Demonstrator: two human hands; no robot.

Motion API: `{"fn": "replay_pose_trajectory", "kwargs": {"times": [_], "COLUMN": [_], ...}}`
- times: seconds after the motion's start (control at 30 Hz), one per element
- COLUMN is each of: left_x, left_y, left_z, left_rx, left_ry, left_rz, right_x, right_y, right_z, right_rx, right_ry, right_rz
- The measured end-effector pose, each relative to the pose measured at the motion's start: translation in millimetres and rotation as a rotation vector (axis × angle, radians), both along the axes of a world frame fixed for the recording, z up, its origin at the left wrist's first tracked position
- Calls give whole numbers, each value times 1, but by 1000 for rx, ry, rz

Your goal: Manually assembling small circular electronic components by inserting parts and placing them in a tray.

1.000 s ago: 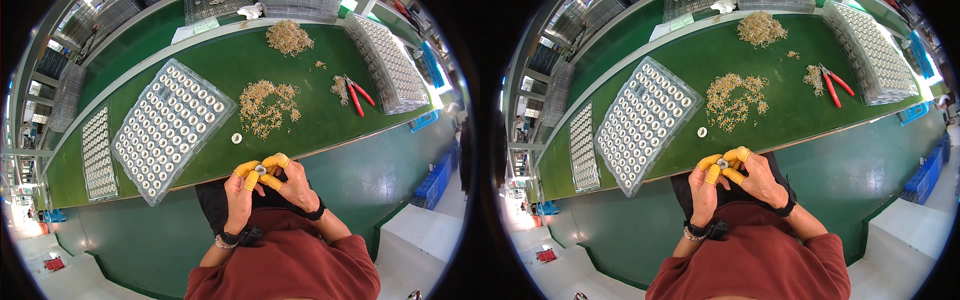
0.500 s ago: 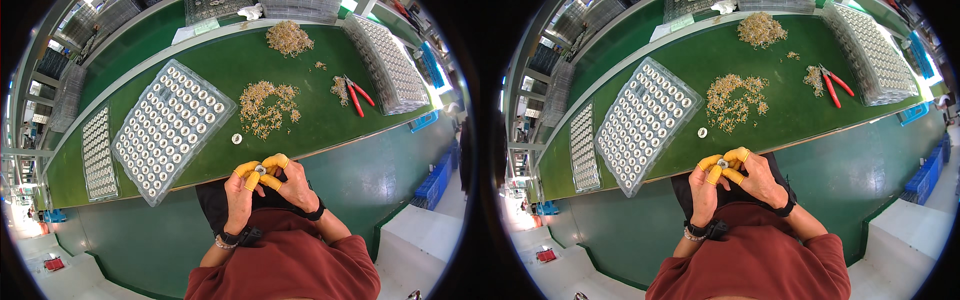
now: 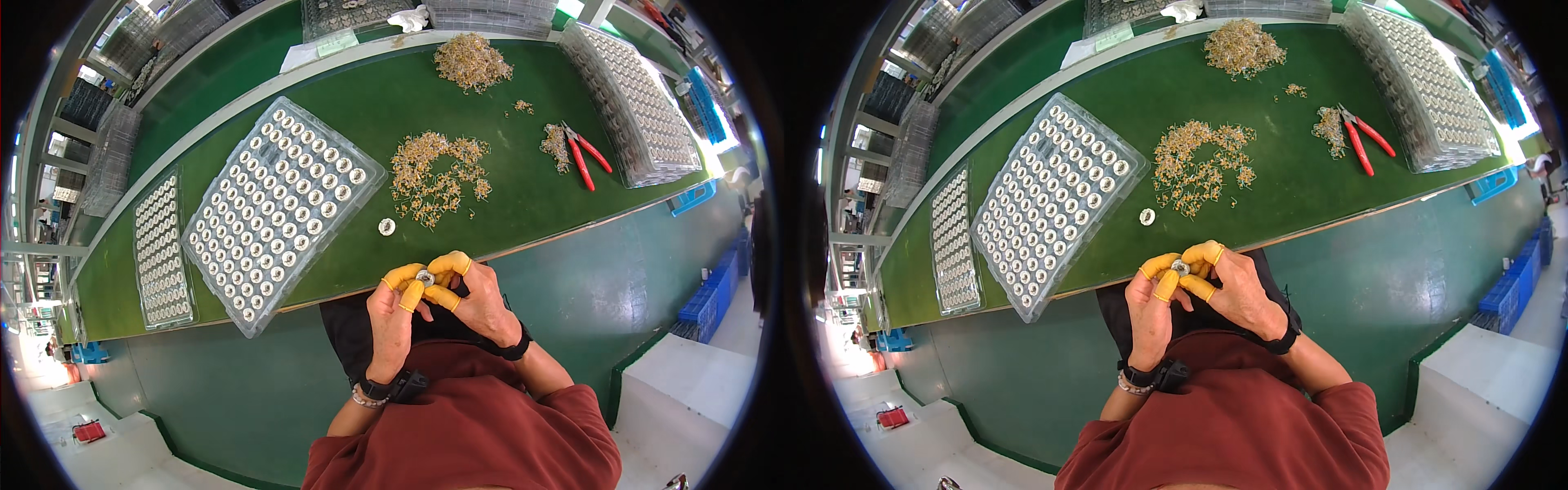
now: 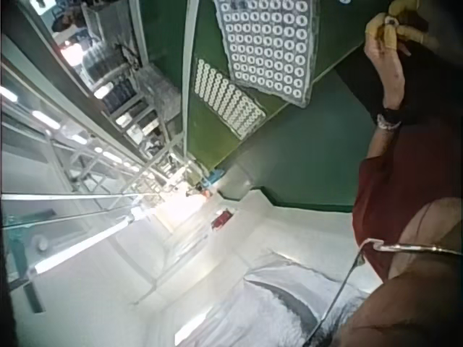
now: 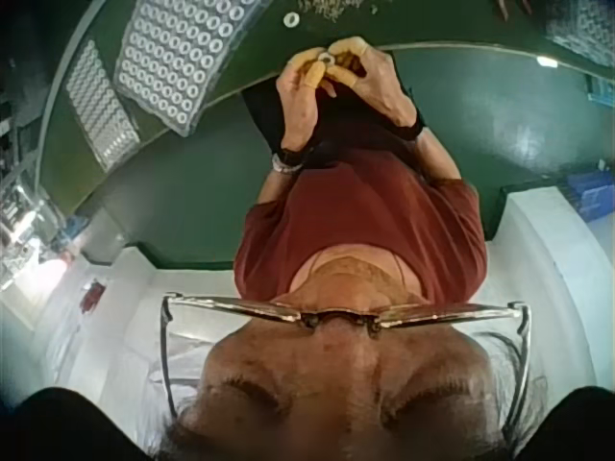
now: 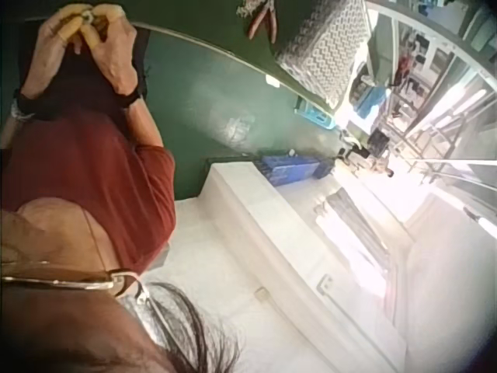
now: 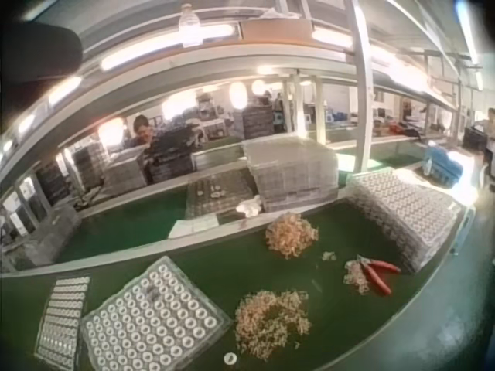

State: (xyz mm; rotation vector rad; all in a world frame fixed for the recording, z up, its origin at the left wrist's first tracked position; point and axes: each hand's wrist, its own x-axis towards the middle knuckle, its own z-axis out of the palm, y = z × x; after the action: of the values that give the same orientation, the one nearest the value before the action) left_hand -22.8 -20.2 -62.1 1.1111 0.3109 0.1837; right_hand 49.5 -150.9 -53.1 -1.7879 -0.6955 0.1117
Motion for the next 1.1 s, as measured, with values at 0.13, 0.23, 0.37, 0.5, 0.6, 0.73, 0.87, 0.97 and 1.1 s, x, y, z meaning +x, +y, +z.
{"fn": "replay_pose_trajectory", "kwargs": {"times": [0.13,0.23,0.37,0.5,0.6,0.73,0.87,0.97,1.1], "left_x": [0,0,0,-1,-1,-1,-1,-2,-2], "left_y": [0,0,0,0,0,0,0,0,0], "left_z": [0,-1,0,1,-1,-2,-2,-1,0], "left_rx": [-5,-4,-3,-41,-34,-33,-30,-34,-30], "left_ry": [6,-4,-4,-24,-28,-35,-43,-50,-39], "left_rz": [5,5,1,4,4,4,2,5,8], "right_x": [0,0,0,0,0,1,0,0,0], "right_y": [0,1,0,0,0,-1,0,0,-2], "right_z": [0,0,0,1,-1,-1,-3,-3,-3], "right_rx": [5,3,-4,-2,3,2,13,24,4], "right_ry": [-2,5,11,22,26,13,7,38,27], "right_rz": [-2,-1,2,2,2,-2,-7,-4,2]}}
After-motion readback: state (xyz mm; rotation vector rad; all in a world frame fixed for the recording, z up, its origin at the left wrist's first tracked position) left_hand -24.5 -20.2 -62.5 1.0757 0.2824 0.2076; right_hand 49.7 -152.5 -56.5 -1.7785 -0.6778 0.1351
